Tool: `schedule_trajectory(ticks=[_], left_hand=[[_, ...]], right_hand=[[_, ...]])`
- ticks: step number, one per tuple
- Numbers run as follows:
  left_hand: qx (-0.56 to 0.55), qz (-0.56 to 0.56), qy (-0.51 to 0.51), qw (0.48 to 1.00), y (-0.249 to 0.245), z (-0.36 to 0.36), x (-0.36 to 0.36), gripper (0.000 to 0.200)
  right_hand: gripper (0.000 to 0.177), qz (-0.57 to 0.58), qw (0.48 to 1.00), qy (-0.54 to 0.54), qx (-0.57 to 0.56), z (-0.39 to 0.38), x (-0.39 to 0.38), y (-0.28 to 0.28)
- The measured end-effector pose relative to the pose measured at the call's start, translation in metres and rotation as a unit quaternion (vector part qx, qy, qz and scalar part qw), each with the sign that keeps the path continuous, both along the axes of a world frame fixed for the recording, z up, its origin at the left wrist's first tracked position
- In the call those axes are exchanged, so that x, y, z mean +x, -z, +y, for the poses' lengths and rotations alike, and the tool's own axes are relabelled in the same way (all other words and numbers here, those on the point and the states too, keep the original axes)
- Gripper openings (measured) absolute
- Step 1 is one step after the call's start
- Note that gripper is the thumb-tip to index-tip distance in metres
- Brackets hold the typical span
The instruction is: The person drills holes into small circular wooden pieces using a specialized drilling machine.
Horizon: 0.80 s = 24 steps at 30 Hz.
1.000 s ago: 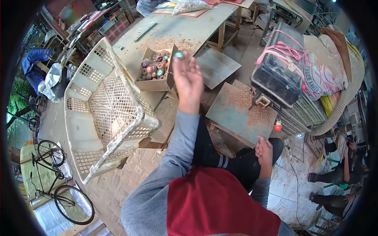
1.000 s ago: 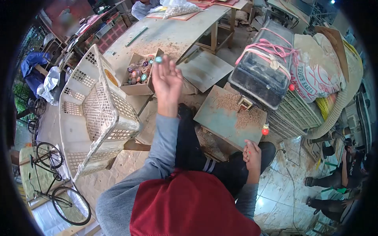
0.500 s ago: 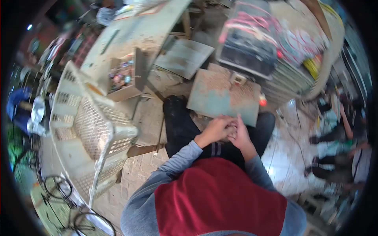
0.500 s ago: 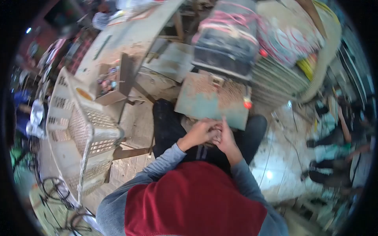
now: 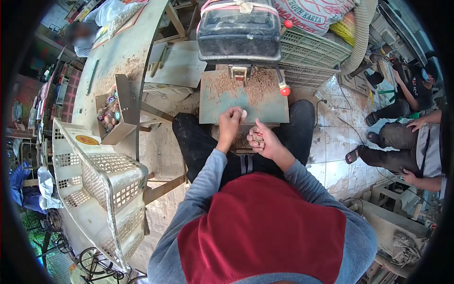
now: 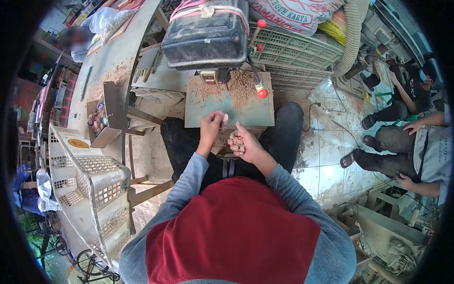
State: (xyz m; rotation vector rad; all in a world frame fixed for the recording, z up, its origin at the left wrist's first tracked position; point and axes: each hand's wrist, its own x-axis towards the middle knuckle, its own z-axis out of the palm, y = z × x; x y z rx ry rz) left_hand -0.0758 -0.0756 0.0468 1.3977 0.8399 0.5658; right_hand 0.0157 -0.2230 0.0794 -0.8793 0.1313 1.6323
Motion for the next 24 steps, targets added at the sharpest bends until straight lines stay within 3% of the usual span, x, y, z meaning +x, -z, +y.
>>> schedule_trajectory(ticks=[1, 2, 4, 14, 16, 17, 20, 24], left_hand=[[0.080, 0.036, -0.026, 0.996, -0.002, 0.006, 0.006, 0.022], [0.081, 0.037, -0.026, 0.996, -0.001, 0.011, 0.012, 0.022], [0.295, 0.077, -0.075, 0.950, 0.012, 0.021, 0.024, 0.019], [0.400, 0.062, -0.069, 0.912, 0.035, 0.035, 0.027, 0.016], [0.309, 0.074, 0.022, 0.948, 0.016, 0.033, 0.022, 0.023], [0.309, 0.075, 0.021, 0.948, 0.019, 0.035, 0.021, 0.023], [0.365, 0.072, 0.052, 0.927, 0.033, 0.041, 0.025, 0.029], [0.423, 0.113, 0.017, 0.899, 0.042, 0.046, 0.045, 0.032]], right_hand=[[0.046, 0.012, 1.000, 0.009, -0.004, -0.002, 0.000, 0.003], [0.046, 0.013, 1.000, 0.010, -0.003, -0.005, 0.000, 0.004], [0.037, 0.007, 0.999, 0.026, -0.021, -0.009, 0.002, 0.006], [0.028, -0.070, 0.988, 0.137, 0.008, -0.029, 0.036, 0.001], [0.031, -0.123, 0.978, 0.169, 0.005, -0.030, 0.050, -0.024], [0.034, -0.157, 0.970, 0.184, 0.005, -0.028, 0.057, -0.037], [0.041, -0.287, 0.931, 0.225, 0.025, -0.022, 0.073, -0.079], [0.040, -0.414, 0.885, 0.210, 0.037, -0.011, 0.085, -0.117]])
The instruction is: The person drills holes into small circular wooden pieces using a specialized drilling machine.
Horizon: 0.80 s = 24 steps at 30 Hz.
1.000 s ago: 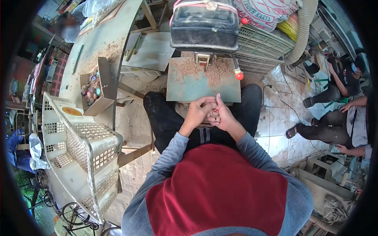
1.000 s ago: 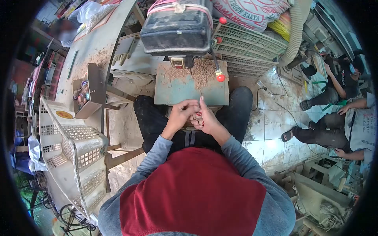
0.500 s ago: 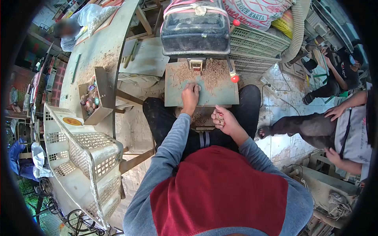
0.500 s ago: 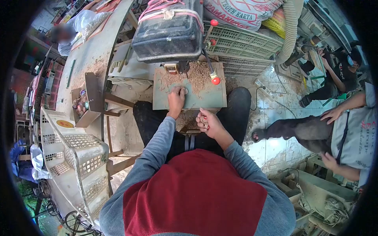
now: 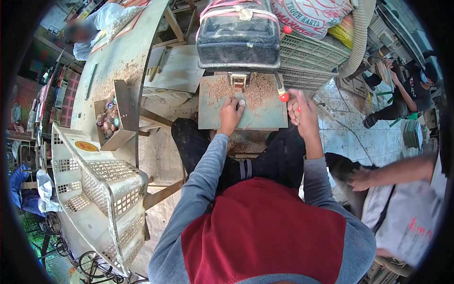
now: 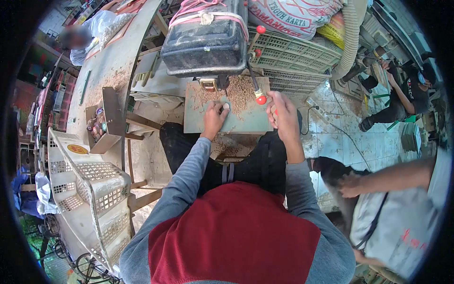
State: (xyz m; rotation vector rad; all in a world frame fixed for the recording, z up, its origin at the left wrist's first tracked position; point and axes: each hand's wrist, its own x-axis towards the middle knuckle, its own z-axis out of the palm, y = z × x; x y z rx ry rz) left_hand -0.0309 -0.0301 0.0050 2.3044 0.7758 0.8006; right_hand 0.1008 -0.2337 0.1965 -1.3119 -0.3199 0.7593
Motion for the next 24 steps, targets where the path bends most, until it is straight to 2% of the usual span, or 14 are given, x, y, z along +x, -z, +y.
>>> schedule_trajectory(ticks=[1, 2, 4, 7, 14, 19, 24], left_hand=[[0.045, -0.005, -0.012, 0.999, 0.001, 0.003, 0.006, 0.032], [0.045, -0.006, -0.013, 0.999, 0.002, 0.005, 0.012, 0.032], [0.030, -0.001, -0.036, 0.999, -0.002, 0.009, 0.023, 0.030], [0.007, -0.002, -0.053, 0.999, -0.004, 0.014, 0.031, 0.030], [0.018, -0.002, -0.064, 0.998, -0.008, 0.013, 0.030, 0.030], [-0.015, 0.008, -0.057, 0.998, -0.010, 0.014, 0.030, 0.031], [-0.008, 0.009, -0.059, 0.998, -0.011, 0.013, 0.028, 0.032]], right_hand=[[0.039, -0.050, 0.998, -0.007, -0.026, 0.003, 0.002, -0.005], [0.039, -0.051, 0.998, -0.009, -0.026, 0.006, 0.004, -0.004], [0.034, -0.142, 0.984, -0.049, -0.096, 0.011, 0.009, -0.001], [0.031, -0.195, 0.973, -0.046, -0.117, 0.014, 0.008, 0.001], [0.034, -0.185, 0.969, -0.058, -0.150, 0.017, 0.011, 0.009], [0.035, -0.280, 0.942, -0.050, -0.178, 0.024, 0.019, 0.032], [0.036, -0.288, 0.937, -0.050, -0.193, 0.037, 0.029, 0.048]])
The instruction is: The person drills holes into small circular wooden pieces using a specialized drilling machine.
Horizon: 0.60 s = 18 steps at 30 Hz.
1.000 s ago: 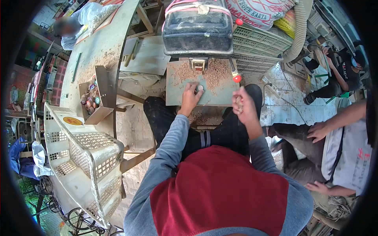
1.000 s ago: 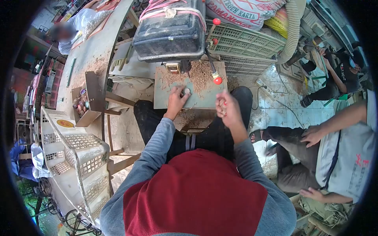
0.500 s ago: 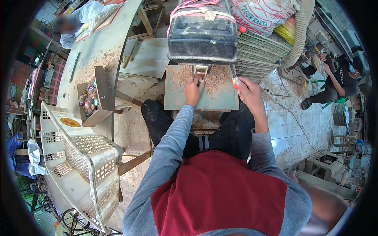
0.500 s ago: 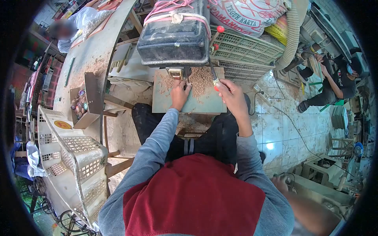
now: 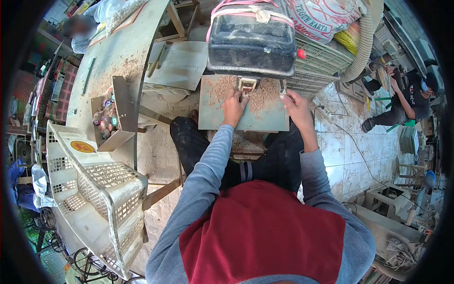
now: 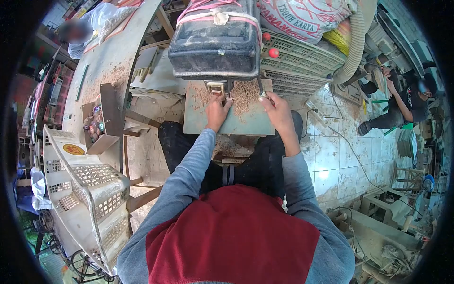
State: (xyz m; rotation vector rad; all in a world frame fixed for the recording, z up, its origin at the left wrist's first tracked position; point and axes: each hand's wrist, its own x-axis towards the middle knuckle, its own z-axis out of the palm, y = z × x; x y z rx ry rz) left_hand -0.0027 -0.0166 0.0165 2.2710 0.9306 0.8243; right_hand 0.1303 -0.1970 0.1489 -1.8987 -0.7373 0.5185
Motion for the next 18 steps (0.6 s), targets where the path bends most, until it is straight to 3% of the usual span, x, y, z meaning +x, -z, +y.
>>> schedule_trajectory(ticks=[5, 8, 10, 13, 18], left_hand=[[0.010, 0.002, 0.001, 1.000, 0.001, 0.001, 0.001, 0.033], [-0.006, 0.000, 0.005, 1.000, 0.003, 0.001, 0.001, 0.032], [-0.009, -0.001, 0.010, 1.000, 0.000, 0.002, 0.000, 0.032], [-0.002, 0.006, 0.008, 1.000, -0.003, 0.001, 0.000, 0.031], [-0.023, 0.044, 0.000, 0.999, -0.008, 0.002, -0.001, 0.029]], right_hand=[[0.035, -0.027, 0.999, 0.007, 0.026, 0.015, 0.016, 0.022], [0.033, -0.104, 0.995, 0.001, -0.008, 0.027, 0.035, 0.038], [0.032, -0.140, 0.985, 0.033, -0.090, 0.039, 0.045, 0.039], [0.031, -0.211, 0.977, 0.040, -0.001, 0.052, 0.049, 0.033], [0.030, -0.311, 0.949, 0.042, -0.021, 0.063, 0.057, 0.022]])
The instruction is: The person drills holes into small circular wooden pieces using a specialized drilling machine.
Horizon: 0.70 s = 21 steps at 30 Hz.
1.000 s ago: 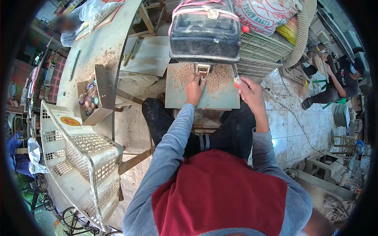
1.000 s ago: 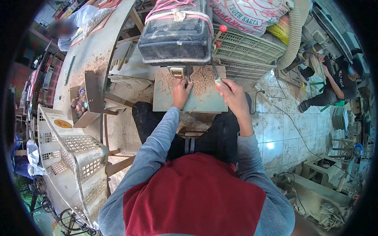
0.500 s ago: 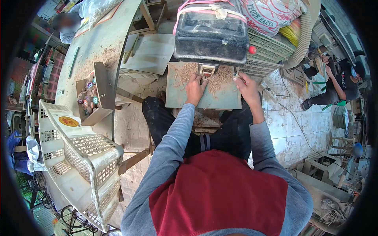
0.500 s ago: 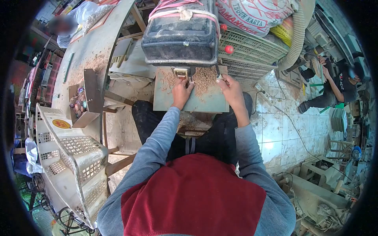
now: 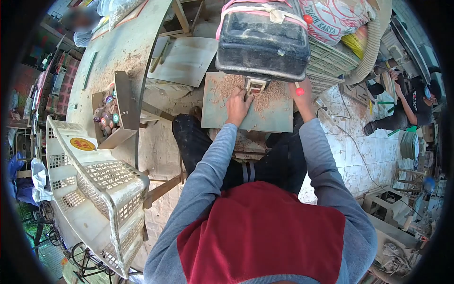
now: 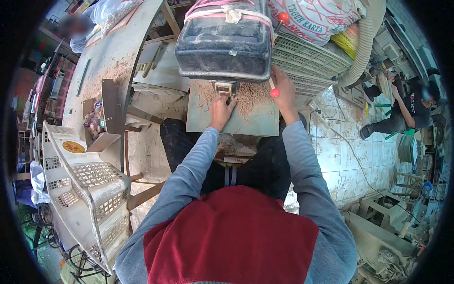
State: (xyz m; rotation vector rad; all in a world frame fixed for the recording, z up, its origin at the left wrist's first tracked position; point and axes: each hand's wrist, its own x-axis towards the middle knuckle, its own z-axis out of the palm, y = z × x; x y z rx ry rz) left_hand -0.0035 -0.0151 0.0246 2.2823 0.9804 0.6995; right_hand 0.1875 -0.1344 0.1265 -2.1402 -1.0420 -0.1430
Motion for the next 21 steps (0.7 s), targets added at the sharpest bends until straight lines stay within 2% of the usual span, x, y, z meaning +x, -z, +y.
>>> schedule_trajectory(ticks=[2, 4, 10, 14, 16, 18, 19, 20, 21], left_hand=[[-0.012, 0.011, -0.002, 1.000, -0.004, -0.001, 0.000, 0.029], [-0.015, 0.016, -0.002, 1.000, -0.007, 0.000, -0.001, 0.028], [-0.024, 0.003, 0.001, 1.000, -0.003, 0.001, 0.000, 0.027], [-0.001, -0.034, 0.013, 0.999, 0.008, 0.001, 0.001, 0.027], [0.007, -0.056, 0.003, 0.998, 0.010, 0.002, 0.002, 0.027], [0.011, -0.061, 0.002, 0.998, 0.014, 0.003, 0.002, 0.027], [0.009, -0.060, 0.001, 0.998, 0.016, 0.005, 0.004, 0.027], [0.010, -0.065, -0.003, 0.998, 0.014, 0.006, 0.005, 0.027], [0.001, -0.054, 0.000, 0.999, 0.014, 0.005, 0.003, 0.028]], right_hand=[[0.029, -0.027, 1.000, -0.002, 0.004, 0.004, 0.007, 0.006], [0.030, -0.068, 0.994, 0.018, 0.078, 0.010, 0.002, -0.006], [0.028, -0.149, 0.986, 0.001, 0.071, 0.032, 0.038, -0.013], [0.026, -0.145, 0.985, 0.000, 0.098, 0.029, 0.034, -0.008], [0.025, -0.143, 0.988, -0.008, 0.058, 0.014, 0.017, -0.014], [0.025, -0.124, 0.976, -0.163, 0.070, -0.008, 0.031, 0.010], [0.027, 0.136, 0.975, -0.158, -0.082, -0.026, 0.019, -0.018], [0.030, 0.384, 0.884, -0.136, -0.229, -0.049, 0.000, -0.047], [0.038, 0.487, 0.843, -0.174, -0.148, -0.071, -0.004, -0.044]])
